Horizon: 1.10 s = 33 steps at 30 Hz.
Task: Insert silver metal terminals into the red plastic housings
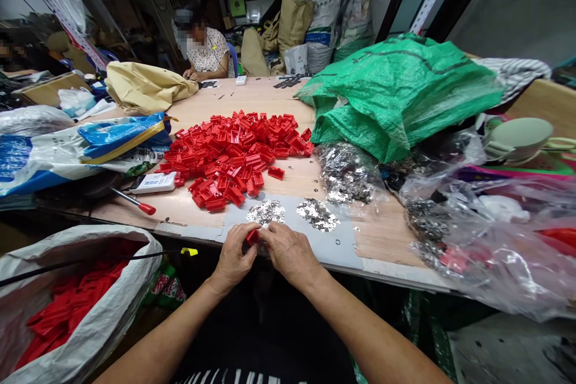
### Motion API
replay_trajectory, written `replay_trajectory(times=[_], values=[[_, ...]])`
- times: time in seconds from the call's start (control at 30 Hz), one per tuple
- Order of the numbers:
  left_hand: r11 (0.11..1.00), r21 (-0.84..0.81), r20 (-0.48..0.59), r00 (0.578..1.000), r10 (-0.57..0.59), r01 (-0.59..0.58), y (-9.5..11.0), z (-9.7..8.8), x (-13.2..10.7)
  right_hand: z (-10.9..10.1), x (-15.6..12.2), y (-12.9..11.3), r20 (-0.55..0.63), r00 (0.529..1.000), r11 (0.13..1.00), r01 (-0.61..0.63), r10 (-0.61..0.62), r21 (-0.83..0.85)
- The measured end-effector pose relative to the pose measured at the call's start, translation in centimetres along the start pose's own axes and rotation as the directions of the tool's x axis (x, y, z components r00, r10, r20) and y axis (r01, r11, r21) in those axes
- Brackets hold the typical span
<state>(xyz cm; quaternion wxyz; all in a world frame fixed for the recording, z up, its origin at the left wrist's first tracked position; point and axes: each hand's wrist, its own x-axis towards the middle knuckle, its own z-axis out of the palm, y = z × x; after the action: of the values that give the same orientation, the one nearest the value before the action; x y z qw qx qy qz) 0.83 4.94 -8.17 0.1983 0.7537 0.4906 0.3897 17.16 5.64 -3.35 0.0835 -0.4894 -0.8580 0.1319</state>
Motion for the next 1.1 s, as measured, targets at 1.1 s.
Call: replay_trajectory(times=[1.1], values=[[1.000, -0.014, 0.063, 0.998, -0.004, 0.005, -0.4, -0.2, 0.2, -0.9, 0.0, -1.0, 0.035, 0.987, 0.977, -0.160, 0.156, 0.144]])
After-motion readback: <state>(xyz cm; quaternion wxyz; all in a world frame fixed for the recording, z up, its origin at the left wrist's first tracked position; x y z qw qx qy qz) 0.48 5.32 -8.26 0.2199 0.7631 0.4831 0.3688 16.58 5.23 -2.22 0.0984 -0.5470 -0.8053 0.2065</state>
